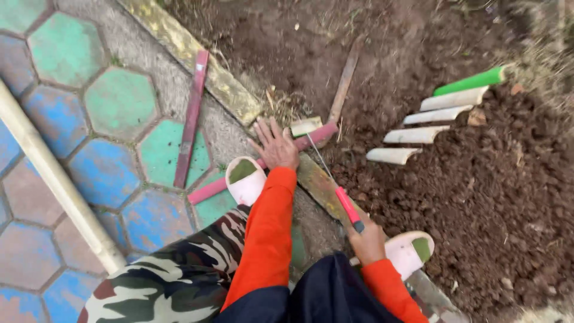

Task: The recorder uses a hand saw to cut pieces of bamboo to create a small garden border.

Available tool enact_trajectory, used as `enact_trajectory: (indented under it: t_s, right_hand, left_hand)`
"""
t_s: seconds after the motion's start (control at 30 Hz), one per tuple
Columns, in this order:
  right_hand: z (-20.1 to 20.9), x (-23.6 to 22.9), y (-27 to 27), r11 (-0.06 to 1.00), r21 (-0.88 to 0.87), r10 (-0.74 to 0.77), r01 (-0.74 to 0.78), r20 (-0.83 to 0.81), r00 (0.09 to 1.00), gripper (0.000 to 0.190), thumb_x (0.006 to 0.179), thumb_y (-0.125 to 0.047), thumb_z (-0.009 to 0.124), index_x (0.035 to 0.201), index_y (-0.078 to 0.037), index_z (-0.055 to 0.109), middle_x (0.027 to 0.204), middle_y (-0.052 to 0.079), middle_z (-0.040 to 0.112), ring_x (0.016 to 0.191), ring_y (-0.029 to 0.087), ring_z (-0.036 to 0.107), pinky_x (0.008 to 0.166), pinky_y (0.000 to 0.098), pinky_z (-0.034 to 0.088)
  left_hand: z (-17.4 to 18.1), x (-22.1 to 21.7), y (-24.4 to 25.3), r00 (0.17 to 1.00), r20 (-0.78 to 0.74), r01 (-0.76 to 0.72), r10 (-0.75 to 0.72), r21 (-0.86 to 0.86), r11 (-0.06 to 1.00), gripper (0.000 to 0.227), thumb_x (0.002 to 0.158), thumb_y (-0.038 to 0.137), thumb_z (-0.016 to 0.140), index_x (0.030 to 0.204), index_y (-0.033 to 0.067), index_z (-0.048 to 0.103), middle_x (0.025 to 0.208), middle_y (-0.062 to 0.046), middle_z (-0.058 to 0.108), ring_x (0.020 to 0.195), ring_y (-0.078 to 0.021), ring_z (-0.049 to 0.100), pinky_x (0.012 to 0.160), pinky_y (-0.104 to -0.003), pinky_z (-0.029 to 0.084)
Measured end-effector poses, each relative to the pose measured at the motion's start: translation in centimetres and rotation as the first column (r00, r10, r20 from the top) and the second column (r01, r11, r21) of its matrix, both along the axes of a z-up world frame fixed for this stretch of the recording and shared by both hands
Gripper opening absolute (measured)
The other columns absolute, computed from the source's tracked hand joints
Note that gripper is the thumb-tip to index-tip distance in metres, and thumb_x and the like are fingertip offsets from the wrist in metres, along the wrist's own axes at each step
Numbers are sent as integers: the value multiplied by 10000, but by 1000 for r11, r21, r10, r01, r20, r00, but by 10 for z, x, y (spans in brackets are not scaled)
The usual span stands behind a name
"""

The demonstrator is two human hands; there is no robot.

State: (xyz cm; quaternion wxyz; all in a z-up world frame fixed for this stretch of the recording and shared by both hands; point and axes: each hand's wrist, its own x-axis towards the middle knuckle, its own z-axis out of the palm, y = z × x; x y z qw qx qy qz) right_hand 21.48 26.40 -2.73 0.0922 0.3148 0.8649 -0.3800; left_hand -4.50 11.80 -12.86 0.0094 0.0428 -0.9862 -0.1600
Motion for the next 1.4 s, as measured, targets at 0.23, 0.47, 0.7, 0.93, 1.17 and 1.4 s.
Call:
enact_trajectory:
  t_s: [0.23,0.47,0.7,0.93,1.17,1.4]
  right_hand:
    - [-47,-97,-16,997,72,20,-19,-16,1000,283,813,-246,671,1052,-110,738,825,242,695,822,459,670,718,511,529]
    - [-10,-42,-6,1000,-18,-17,17,14,1000,312,797,-254,678,1063,-95,706,772,252,678,767,438,707,696,499,542]
    - [0,-42,-6,997,68,24,-25,6,1000,305,794,-219,694,1063,-79,720,817,261,690,803,465,684,717,509,537]
    - [-7,-9,7,999,43,4,-4,-6,1000,368,761,-165,661,1115,-90,726,776,275,677,772,426,718,702,467,559]
    - [29,-13,7,986,-120,-92,115,180,979,375,760,-155,691,1127,-87,726,736,246,696,691,409,712,692,468,549]
    - [25,-32,9,999,-6,49,-49,-12,999,374,766,-225,710,1108,-75,723,859,256,721,821,433,712,733,489,547]
  left_hand:
    - [14,-4,0,997,73,9,-8,-23,1000,599,1061,429,401,1585,141,378,1720,-134,191,1599,-303,121,1266,-616,7]
    - [3,3,-5,997,70,-12,11,4,1000,598,1070,438,409,1576,120,385,1706,-154,173,1587,-324,108,1239,-643,-3]
    - [5,8,0,996,84,-16,14,16,1000,609,1045,445,435,1565,129,400,1708,-153,169,1582,-324,103,1240,-641,19]
    - [2,5,0,996,79,-38,37,7,999,598,1033,433,445,1554,142,411,1693,-141,167,1572,-324,105,1215,-661,-1]
    - [3,15,-5,990,138,-45,43,14,999,603,1047,431,431,1579,151,380,1709,-117,166,1589,-315,87,1224,-649,-18]
    - [0,3,-1,996,87,-30,32,-28,999,582,1049,426,432,1563,157,397,1700,-130,170,1579,-331,103,1218,-664,-16]
